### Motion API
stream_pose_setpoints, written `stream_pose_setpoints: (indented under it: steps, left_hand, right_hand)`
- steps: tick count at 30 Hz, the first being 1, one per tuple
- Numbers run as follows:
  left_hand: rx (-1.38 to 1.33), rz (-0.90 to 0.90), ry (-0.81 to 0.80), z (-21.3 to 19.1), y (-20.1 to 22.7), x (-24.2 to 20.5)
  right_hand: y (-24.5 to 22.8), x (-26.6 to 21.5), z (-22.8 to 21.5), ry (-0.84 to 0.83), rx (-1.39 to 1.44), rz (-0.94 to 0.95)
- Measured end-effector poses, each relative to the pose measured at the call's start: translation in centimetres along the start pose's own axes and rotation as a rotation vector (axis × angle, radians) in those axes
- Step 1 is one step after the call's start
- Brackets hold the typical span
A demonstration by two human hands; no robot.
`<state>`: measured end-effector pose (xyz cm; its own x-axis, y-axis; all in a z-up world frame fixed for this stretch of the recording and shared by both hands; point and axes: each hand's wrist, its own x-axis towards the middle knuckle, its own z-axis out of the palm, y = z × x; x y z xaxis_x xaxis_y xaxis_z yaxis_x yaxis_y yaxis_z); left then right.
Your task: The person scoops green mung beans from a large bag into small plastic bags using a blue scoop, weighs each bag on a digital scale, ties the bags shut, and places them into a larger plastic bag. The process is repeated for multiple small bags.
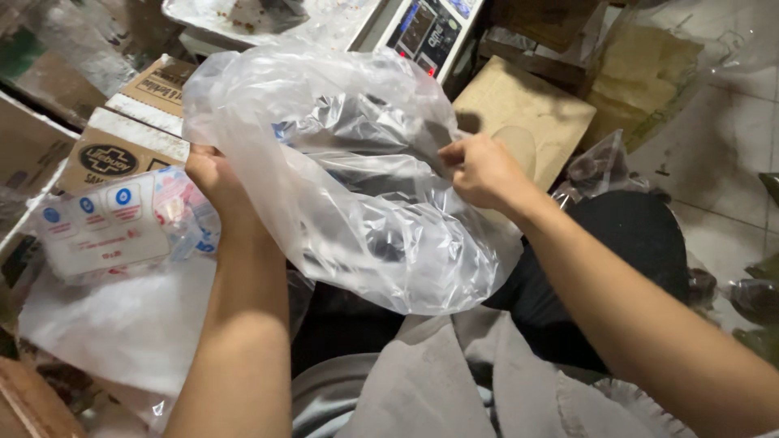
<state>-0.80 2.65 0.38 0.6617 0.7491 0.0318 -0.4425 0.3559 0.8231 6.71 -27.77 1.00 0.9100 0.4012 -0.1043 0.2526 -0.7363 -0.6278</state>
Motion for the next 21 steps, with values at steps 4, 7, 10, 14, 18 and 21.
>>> stream_pose_setpoints:
  steps: [4, 7, 10, 14, 18, 21]
  left_hand:
    - [0.007, 0.023, -0.005, -0.2, 0.4, -0.2]
    - [0.011, 0.034, -0.010, 0.1, 0.4, -0.4]
    - [0.020, 0.044, -0.008, 0.3, 0.4, -0.5]
    - [0.025, 0.054, 0.012, 0.2, 0.4, -0.1]
    - [0.027, 0.057, 0.034, 0.1, 0.7, 0.4]
    - [0.028, 0.054, 0.040, 0.1, 0.7, 0.6]
  right_hand:
    - [1.8, -0.3, 2.7, 0.072, 0.150, 0.033]
    - [2.1, -0.2, 3.3, 0.154, 0.174, 0.077]
    - [2.0, -0.5, 3.0, 0.176, 0.212, 0.092]
    - [1.9, -0.1, 1.6, 0.076, 0.288, 0.137]
    - [2.1, 0.0, -0.6, -0.040, 0.493, 0.116]
    - [2.6, -0.6, -2.1, -0.100, 0.689, 0.140]
